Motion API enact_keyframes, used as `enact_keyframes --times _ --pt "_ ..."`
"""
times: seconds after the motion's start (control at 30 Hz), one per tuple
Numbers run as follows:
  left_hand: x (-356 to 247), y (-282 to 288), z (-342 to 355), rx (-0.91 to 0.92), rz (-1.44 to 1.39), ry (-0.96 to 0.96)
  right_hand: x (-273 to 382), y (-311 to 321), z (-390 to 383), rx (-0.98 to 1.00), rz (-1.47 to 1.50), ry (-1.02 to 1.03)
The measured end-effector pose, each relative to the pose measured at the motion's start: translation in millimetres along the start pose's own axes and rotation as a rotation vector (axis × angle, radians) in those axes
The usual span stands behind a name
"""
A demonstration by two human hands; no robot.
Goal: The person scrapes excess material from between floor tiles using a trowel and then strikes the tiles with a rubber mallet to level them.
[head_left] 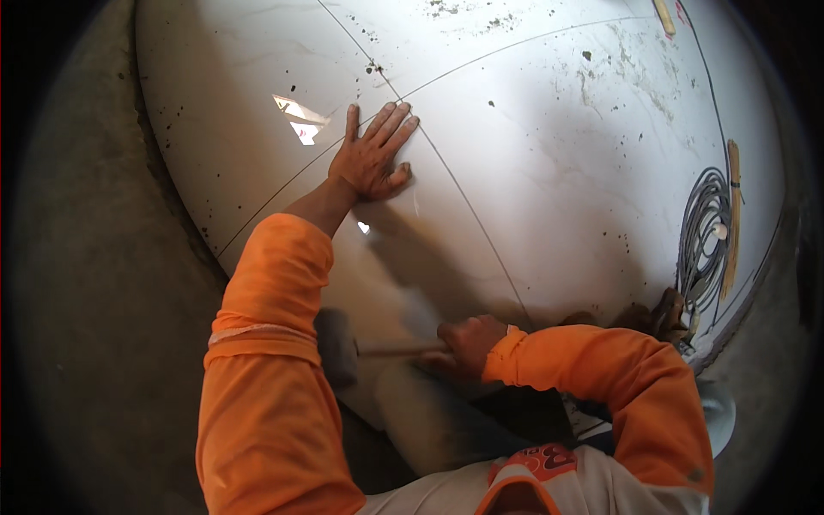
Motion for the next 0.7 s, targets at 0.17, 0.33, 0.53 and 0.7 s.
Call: enact_keyframes --times 0.17,0.33,0.53,0.7 --pt "0 2 9 0.031 0.009 0.007 -42 35 14 -0.301 -0.047 -0.004" --pt "8 5 1 -0.001 -0.007 0.026 -122 79 0 -0.598 0.226 -0.150" --pt "40 7 -21 -0.087 0.000 0.479 -257 141 -19 -0.998 0.295 -0.529" --pt "59 4 -50 -0.112 0.005 0.838 -286 186 -6 -1.201 0.250 -0.730"
Point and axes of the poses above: each hand's wrist, its own z-axis towards the middle knuckle, its own y-axis out of the back of the hand, x = y × z, the point moved 10 cm from there along z, towards the middle knuckle, and after that the axes turned 12 degrees about -y, right-handed, at the moved point
